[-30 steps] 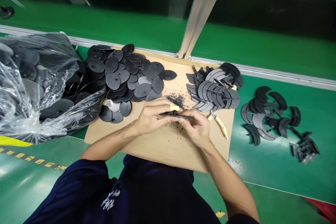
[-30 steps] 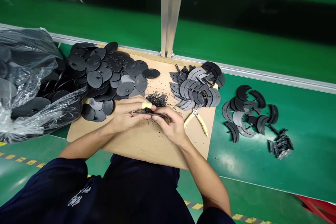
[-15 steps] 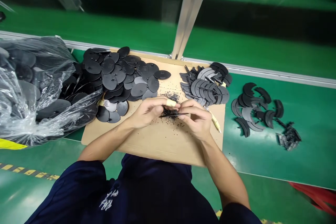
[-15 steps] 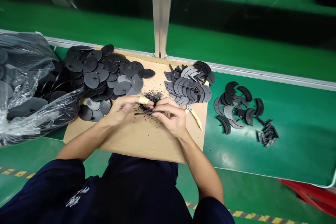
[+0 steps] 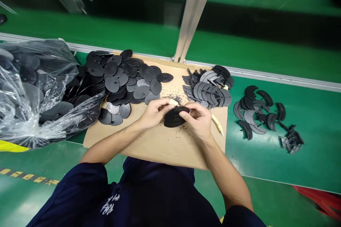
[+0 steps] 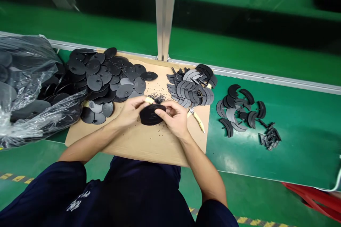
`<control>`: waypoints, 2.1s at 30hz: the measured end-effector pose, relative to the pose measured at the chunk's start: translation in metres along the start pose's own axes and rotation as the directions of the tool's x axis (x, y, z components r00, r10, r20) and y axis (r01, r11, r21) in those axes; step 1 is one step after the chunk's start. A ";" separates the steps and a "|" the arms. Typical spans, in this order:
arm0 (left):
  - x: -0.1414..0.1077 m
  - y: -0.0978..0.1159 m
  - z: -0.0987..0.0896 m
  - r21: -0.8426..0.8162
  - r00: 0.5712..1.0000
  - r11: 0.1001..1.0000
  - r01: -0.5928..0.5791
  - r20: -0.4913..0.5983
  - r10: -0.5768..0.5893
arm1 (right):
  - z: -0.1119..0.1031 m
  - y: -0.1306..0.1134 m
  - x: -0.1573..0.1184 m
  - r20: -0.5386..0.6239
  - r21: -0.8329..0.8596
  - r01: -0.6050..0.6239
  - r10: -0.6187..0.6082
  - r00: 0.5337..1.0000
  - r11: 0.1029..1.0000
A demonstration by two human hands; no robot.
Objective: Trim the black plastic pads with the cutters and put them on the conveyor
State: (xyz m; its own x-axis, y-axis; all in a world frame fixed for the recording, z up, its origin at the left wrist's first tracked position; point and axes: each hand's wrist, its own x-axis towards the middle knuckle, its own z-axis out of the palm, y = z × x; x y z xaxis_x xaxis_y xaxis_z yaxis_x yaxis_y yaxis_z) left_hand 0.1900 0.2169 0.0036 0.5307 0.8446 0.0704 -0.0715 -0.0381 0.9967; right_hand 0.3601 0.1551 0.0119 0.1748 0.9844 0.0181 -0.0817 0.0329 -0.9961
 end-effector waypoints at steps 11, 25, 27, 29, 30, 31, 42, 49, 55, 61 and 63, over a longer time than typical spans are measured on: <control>0.004 -0.007 -0.008 -0.131 0.994 0.986 0.100 -0.021 -0.104 | -0.001 -0.003 -0.006 0.009 -0.048 -0.033 0.033 0.999 0.998; -0.018 0.007 -0.002 -0.089 0.983 0.994 0.066 0.175 -0.049 | 0.003 -0.011 -0.034 0.044 -0.451 0.377 -0.402 0.914 0.809; -0.018 0.006 -0.001 0.059 0.998 0.998 0.019 0.061 -0.023 | -0.010 -0.010 -0.038 0.101 -0.535 0.340 -0.341 0.935 0.774; -0.017 0.002 -0.004 0.158 0.999 0.987 -0.004 -0.035 0.010 | -0.032 -0.008 -0.043 0.103 -0.729 0.260 -0.275 0.956 0.634; -0.016 0.000 -0.006 0.189 0.997 0.982 -0.020 -0.066 0.033 | -0.043 -0.007 -0.046 0.053 -0.837 0.171 -0.233 0.971 0.520; -0.015 -0.003 -0.009 0.216 0.994 0.976 -0.039 -0.089 0.059 | -0.052 -0.006 -0.049 -0.023 -0.917 0.052 -0.184 0.983 0.395; -0.017 -0.012 -0.021 0.487 0.940 0.835 -0.256 -0.075 0.332 | -0.075 -0.046 -0.039 -0.154 -0.980 -0.189 0.365 0.918 0.061; -0.014 -0.007 -0.029 0.515 0.898 0.771 -0.374 -0.005 0.439 | -0.080 -0.054 -0.020 0.213 -0.593 -0.194 0.385 0.898 0.781; -0.013 -0.008 -0.030 0.413 0.935 0.845 -0.339 0.048 0.351 | -0.035 -0.026 -0.001 0.333 -0.346 -0.025 0.148 0.931 0.938; -0.014 -0.006 -0.031 0.355 0.965 0.898 -0.260 0.067 0.253 | -0.033 -0.012 0.007 0.422 -0.527 0.392 -0.168 0.891 0.754; -0.014 -0.006 -0.031 0.351 0.972 0.906 -0.235 0.083 0.220 | -0.037 -0.006 0.008 0.439 -0.525 0.436 -0.206 0.875 0.731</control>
State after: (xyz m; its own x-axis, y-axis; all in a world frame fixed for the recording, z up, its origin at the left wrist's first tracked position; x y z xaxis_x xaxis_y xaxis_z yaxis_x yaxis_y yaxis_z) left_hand 0.1569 0.2223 -0.0042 0.5702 0.7681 0.2913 0.1067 -0.4208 0.9008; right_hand 0.3982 0.1563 0.0149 -0.2610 0.9299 0.2590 0.5312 0.3624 -0.7659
